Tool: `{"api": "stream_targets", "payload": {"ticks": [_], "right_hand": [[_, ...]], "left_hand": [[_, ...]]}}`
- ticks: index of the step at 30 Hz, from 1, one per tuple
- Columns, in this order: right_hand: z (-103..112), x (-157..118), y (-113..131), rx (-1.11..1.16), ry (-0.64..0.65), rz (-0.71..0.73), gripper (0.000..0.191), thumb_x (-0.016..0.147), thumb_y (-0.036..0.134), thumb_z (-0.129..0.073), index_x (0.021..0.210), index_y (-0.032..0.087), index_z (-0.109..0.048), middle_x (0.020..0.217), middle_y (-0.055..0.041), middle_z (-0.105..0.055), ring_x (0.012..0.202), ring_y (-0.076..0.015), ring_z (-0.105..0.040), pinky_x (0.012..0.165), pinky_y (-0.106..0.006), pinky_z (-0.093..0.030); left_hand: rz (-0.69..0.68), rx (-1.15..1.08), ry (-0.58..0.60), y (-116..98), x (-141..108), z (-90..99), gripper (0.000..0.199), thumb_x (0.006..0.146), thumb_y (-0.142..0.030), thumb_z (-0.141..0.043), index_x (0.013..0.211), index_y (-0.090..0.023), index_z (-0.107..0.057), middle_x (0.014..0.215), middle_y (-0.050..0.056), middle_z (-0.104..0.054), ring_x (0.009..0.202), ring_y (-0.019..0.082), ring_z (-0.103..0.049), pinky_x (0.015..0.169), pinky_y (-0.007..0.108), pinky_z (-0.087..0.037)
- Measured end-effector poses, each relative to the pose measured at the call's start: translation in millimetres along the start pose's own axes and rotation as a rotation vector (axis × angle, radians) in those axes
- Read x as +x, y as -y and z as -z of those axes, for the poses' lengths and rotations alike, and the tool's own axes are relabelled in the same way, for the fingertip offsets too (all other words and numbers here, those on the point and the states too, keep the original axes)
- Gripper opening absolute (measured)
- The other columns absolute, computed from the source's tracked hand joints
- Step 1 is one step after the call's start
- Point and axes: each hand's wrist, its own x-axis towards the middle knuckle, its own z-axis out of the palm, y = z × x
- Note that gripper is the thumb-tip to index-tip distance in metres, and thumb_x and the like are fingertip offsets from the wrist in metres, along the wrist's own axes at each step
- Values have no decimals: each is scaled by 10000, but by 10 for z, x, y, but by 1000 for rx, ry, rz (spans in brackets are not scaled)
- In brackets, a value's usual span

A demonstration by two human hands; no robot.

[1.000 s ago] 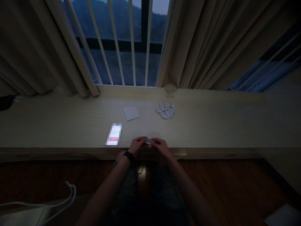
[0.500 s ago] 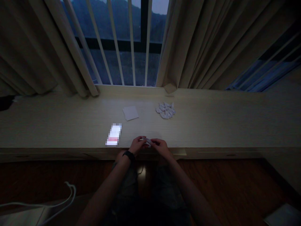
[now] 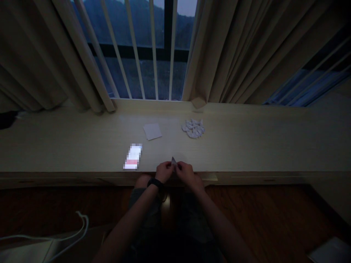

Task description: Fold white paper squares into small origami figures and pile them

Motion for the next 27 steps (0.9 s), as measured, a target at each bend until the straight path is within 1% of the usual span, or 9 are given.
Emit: {"api": "stream_targets", "payload": {"ticks": [3, 6, 10, 14, 16, 18, 21, 23, 27], "right_hand": [[-39, 4, -14, 2, -23, 8, 242, 903, 295, -449, 951, 180, -657, 911, -89, -699, 770, -167, -627, 651, -226, -369], [-56, 12, -40, -27, -14, 15, 247, 914, 302, -436, 921, 177, -649, 890, -87, -696, 763, -164, -623, 649, -230, -355], [-57, 22, -28, -75, 4, 17, 250, 917, 316, -436, 904, 170, -638, 863, -95, -694, 747, -171, -623, 631, -240, -341], [-44, 5, 24, -131, 12, -6, 259, 922, 316, -420, 902, 160, -626, 839, -104, -689, 714, -178, -621, 599, -251, -325], [-33, -6, 38, -145, 10, -12, 257, 921, 314, -421, 905, 156, -623, 833, -109, -685, 707, -180, -616, 598, -252, -322], [-22, -11, 37, -136, 6, -12, 241, 912, 307, -435, 902, 155, -621, 831, -107, -682, 711, -179, -611, 601, -250, -318], [-4, -9, 22, -92, 1, -17, 201, 892, 283, -462, 888, 158, -620, 826, -94, -679, 713, -169, -604, 594, -245, -304], [7, -8, 16, -55, 2, -15, 184, 882, 269, -472, 868, 162, -620, 820, -81, -678, 698, -159, -598, 583, -242, -294], [33, -19, 38, 23, 6, 10, 205, 888, 285, -463, 836, 167, -622, 797, -66, -675, 672, -146, -585, 572, -236, -290]], "left_hand": [[-43, 112, 28, -30, -25, -1, 344, 864, -366, -456, 877, -146, -721, 841, 88, -713, 761, 183, -627, 671, 259, -407], [-67, 179, 33, -30, -25, 9, 334, 861, -359, -459, 847, -156, -723, 814, 90, -708, 746, 184, -617, 663, 261, -381], [-68, 207, -10, -14, -15, 2, 306, 839, -352, -491, 768, -160, -719, 769, 114, -694, 740, 212, -612, 677, 280, -368], [-22, 193, -51, -8, -6, -24, 290, 825, -346, -509, 673, -164, -675, 718, 124, -667, 756, 231, -605, 712, 294, -372], [-4, 159, -48, -10, 5, -27, 241, 816, -314, -519, 680, -166, -651, 730, 113, -662, 764, 223, -599, 719, 291, -375], [0, 121, -20, -8, 22, -18, 181, 805, -282, -528, 717, -165, -635, 750, 96, -658, 753, 208, -589, 703, 281, -380], [30, 23, 51, 21, 57, 1, 141, 784, -282, -545, 741, -160, -602, 715, 58, -629, 670, 173, -560, 627, 257, -382], [69, -95, 104, 60, 80, 11, 160, 779, -306, -543, 736, -157, -578, 684, 33, -600, 614, 150, -537, 571, 239, -377], [79, -363, 166, 135, 101, 19, 183, 726, -328, -588, 710, -149, -553, 642, -2, -551, 567, 113, -499, 517, 208, -367]]}}
